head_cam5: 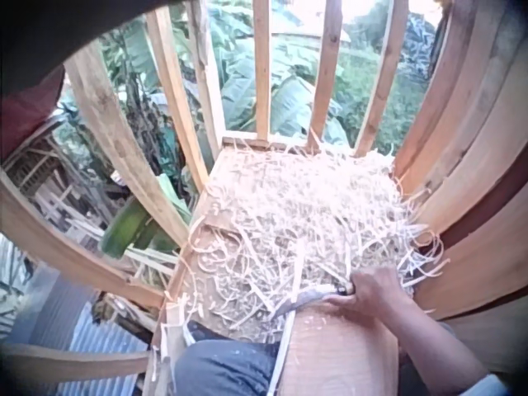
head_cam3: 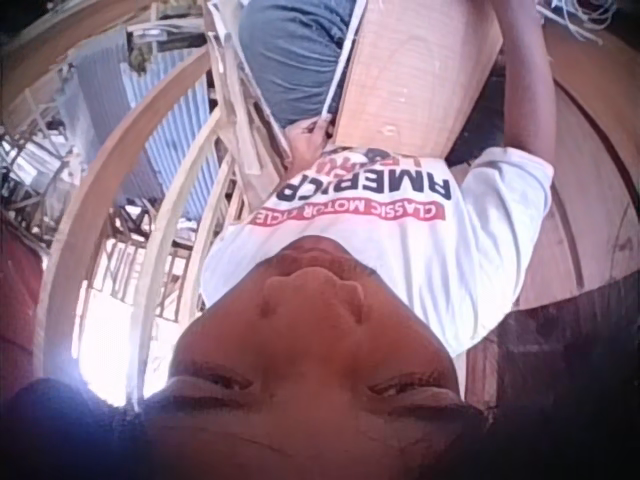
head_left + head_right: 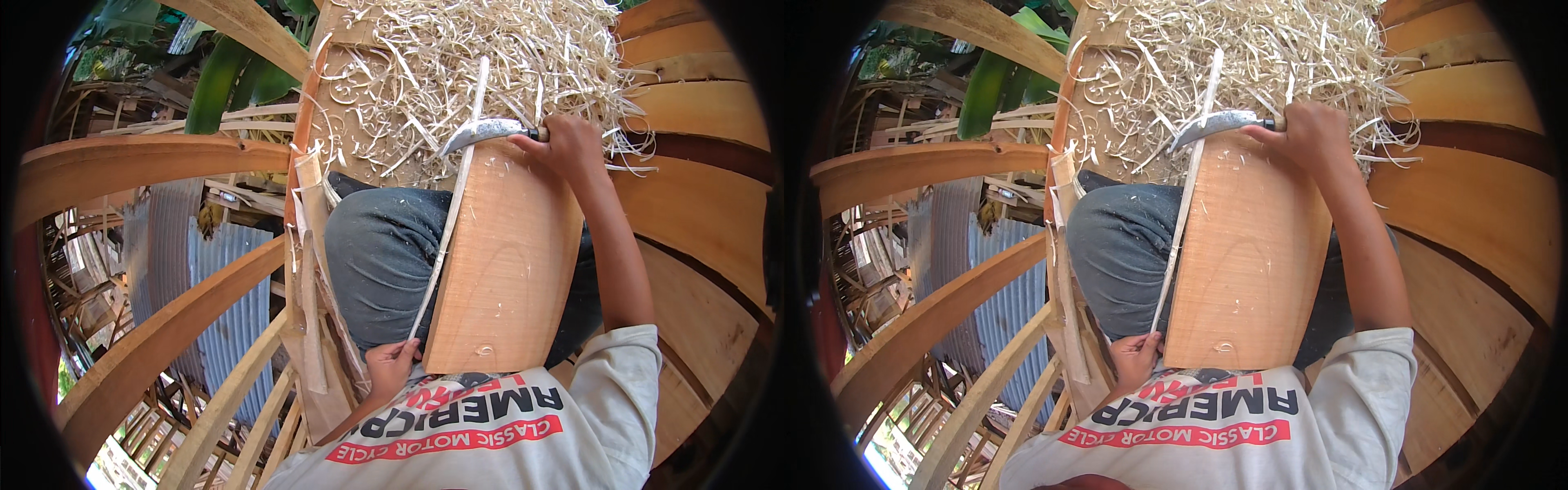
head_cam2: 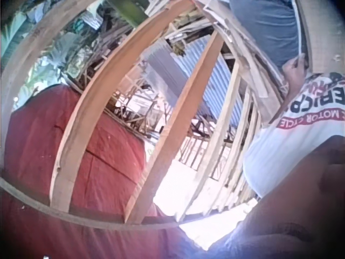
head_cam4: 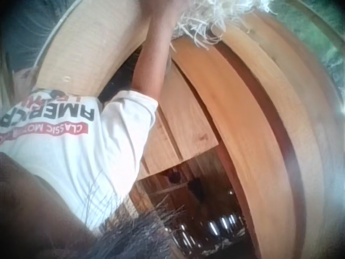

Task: The person sits on the floor of a wooden structure and uses a curved knife to shave a long, thin wooden stick. They repeatedly scrape the stick against a flat wooden board placed on their lap, producing wood shavings that accumulate on the board.

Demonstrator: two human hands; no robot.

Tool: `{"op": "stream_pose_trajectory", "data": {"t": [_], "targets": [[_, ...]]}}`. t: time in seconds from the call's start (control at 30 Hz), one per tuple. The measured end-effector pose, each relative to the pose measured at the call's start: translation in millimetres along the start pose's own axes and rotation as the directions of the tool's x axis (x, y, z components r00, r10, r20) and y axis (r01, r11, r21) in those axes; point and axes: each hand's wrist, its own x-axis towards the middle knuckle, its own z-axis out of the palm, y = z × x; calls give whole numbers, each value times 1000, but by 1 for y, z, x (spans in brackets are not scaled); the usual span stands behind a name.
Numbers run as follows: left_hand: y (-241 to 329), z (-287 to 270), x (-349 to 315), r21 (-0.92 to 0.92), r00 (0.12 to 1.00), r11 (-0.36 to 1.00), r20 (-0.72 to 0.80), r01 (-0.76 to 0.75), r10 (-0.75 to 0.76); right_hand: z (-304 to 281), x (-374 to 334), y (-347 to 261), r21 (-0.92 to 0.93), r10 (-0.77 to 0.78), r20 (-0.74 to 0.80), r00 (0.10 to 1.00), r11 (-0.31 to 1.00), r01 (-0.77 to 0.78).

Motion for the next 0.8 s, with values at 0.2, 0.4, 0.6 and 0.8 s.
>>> {"op": "stream_pose_trajectory", "data": {"t": [0.2, 0.4, 0.6, 0.8], "targets": [[1, 1, -2, 40, 1000, 999, -16, -22, 22, -44, -45, -17, 286, 135, 184, 974, 940, -184], [-5, -2, -1, 10, 999, 999, -9, -51, 51, -83, -83, -10, 749, -219, 544, 810, 562, -352], [0, 3, -3, 2, 997, 997, -16, -73, 73, -53, -89, 6, 874, 5, 419, 908, 271, -404], [-6, -1, -3, 38, 996, 995, 0, -94, 94, -57, -83, 3, 855, 121, 504, 855, 70, -513]]}}
